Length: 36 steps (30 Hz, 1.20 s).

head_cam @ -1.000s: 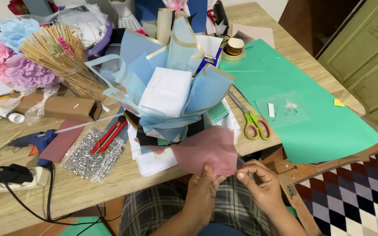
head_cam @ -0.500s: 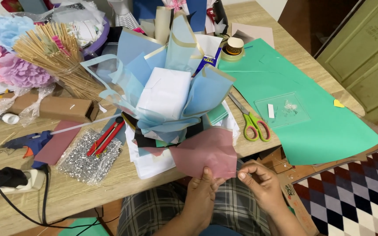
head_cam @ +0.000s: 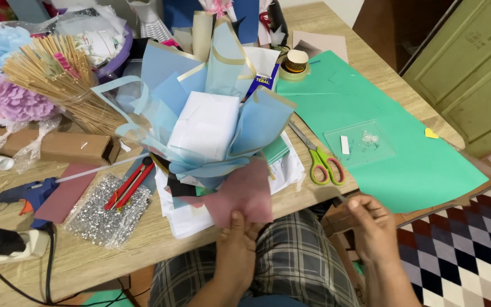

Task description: The person assembles a decorative paper bouquet by folding and pinning multiple sheets of colored paper around a central white envelope. They handle light blue, pink, and white paper, securing each layer with small pins while arranging the bouquet on a cluttered craft table.

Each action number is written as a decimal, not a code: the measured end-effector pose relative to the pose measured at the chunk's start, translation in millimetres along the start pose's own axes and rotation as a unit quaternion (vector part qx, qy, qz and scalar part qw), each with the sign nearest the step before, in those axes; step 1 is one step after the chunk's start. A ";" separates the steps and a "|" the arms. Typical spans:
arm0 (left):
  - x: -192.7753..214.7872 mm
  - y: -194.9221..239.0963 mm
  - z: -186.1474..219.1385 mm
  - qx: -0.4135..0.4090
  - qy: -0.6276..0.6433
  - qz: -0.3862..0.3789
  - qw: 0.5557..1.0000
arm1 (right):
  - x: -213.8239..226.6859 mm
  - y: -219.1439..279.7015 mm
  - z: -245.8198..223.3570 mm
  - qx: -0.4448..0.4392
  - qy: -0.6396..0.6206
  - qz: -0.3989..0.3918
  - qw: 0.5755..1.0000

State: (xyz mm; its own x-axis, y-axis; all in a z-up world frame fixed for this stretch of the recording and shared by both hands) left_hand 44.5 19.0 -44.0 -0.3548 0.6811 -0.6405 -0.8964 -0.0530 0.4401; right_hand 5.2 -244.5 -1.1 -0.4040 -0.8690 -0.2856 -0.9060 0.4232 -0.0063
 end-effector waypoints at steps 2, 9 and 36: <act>-8.0 8.4 29.0 -0.013 -0.038 -0.038 0.998 | 20.9 -17.4 -22.3 0.032 0.158 0.113 0.981; -22.2 26.9 23.2 0.008 -0.088 -0.110 0.990 | 93.0 -150.5 -40.9 0.348 0.526 0.196 0.751; -29.3 56.4 36.4 -0.270 -0.482 -0.430 0.714 | 83.2 -171.9 17.3 0.206 0.637 0.094 0.737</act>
State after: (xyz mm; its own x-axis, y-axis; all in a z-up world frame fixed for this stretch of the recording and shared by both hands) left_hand 14.1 22.6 22.5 0.5025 0.8039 0.3182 -0.7373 0.5907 -0.3279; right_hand 129.5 -385.1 -40.3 -0.5453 -0.2096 0.8116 -0.8102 0.3801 -0.4462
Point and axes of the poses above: each hand's wrist, its own y-axis away from the middle knuckle, its own x-axis out of the back of the hand, z = x × y, the point moved 2 cm from there along -y, towards the middle knuckle, and after that the axes turned 5 degrees about -x, right-handed, at the moved point
